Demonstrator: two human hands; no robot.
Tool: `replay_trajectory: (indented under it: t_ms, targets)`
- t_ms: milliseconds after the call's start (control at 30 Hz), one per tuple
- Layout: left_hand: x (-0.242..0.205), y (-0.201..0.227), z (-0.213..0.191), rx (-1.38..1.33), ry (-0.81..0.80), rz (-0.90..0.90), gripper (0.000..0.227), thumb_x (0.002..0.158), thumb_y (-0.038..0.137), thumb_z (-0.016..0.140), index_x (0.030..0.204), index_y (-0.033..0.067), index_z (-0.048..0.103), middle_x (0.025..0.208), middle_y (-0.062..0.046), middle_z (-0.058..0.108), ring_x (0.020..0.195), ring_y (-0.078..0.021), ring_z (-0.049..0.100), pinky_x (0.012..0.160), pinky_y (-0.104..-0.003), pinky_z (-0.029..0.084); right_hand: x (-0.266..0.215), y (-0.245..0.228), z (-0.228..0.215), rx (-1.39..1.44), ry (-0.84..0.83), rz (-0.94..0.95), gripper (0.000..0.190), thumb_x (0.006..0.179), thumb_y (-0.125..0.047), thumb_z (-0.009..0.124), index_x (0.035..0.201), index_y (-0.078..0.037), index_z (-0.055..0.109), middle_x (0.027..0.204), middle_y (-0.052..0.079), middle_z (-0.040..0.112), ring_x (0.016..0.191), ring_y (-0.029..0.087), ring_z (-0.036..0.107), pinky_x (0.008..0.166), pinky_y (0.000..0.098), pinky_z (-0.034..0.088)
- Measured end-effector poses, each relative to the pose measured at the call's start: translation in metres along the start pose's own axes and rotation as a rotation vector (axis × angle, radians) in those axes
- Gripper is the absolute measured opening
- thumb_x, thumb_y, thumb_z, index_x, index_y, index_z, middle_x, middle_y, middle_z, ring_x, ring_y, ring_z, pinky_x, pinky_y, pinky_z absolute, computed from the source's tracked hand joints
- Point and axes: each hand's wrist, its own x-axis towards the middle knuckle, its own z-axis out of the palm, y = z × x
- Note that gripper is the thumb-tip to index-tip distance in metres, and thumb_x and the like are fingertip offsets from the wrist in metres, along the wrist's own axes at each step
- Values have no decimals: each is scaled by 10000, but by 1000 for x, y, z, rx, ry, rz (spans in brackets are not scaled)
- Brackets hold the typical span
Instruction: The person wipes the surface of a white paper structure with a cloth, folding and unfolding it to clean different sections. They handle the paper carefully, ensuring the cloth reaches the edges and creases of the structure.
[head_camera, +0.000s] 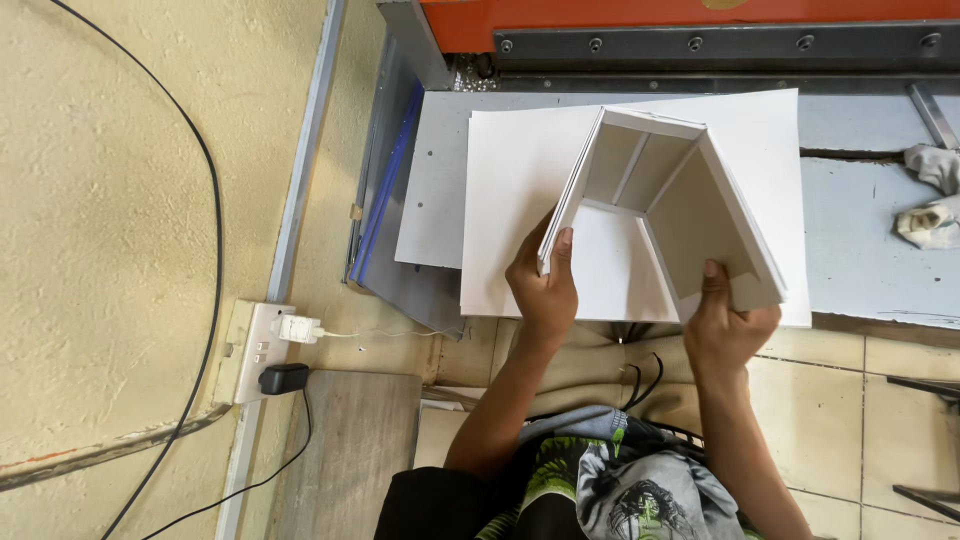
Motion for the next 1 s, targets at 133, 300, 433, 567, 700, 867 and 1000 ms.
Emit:
replay_trajectory:
  t_ms: [133,300,433,567,700,867,1000]
  targets:
    - [-11,1,9,-11,47,5,285,1109,119,658,1367,30,739,1243,-196,795,1193,-378,749,976,-493,606,4,-32,31,-27,21,-93,102,1123,52,692,1216,91,697,1007,212,640,977,255,605,908,484,483]
    - [-25,-17,15,5,-11,29,342,1099,135,650,1425,44,702,1347,-190,749,1250,-391,724,1032,-495,584,26,-95,47,-58,-126,-100,400,1168,-241,573,1462,10,473,1198,125,405,1089,238,395,1012,465,343]
    - [-34,-5,13,-35,-125,-33,498,1073,154,668,1533,-7,565,1488,-227,623,1341,-445,631,1088,-563,536,14,-89,56,-52,-176,-147,603,1155,-380,570,1592,-20,361,1344,151,353,1282,304,379,1125,502,291]
    - [-33,15,7,-56,-359,-45,892,872,-88,628,1686,-44,264,1681,-320,307,1549,-539,323,1249,-647,330,3,-84,60,33,-262,-120,759,1153,-502,469,1691,-31,215,1547,231,321,1479,374,343,1195,568,312]
    - [-33,16,5,-98,-574,-22,1135,764,-75,612,1718,-66,-2,1776,-382,36,1649,-567,54,1346,-636,85,-16,-49,50,100,-358,-68,898,1107,-621,381,1725,-44,79,1660,290,260,1527,459,300,1208,644,307]
    - [-37,5,11,-130,-606,3,1065,907,27,618,1717,-53,-68,1781,-373,-45,1653,-554,-15,1347,-635,15,-21,-38,46,169,-435,-22,1016,1064,-716,320,1749,-51,-28,1757,325,204,1568,521,258,1227,703,288]
    - [-45,-1,13,-182,-626,6,1166,1040,671,506,1700,-64,-113,1775,-364,-136,1655,-525,-101,1337,-628,-43,-14,-55,50,226,-491,-21,1099,1011,-805,263,1740,-53,-70,1779,317,137,1594,520,191,1262,703,220]
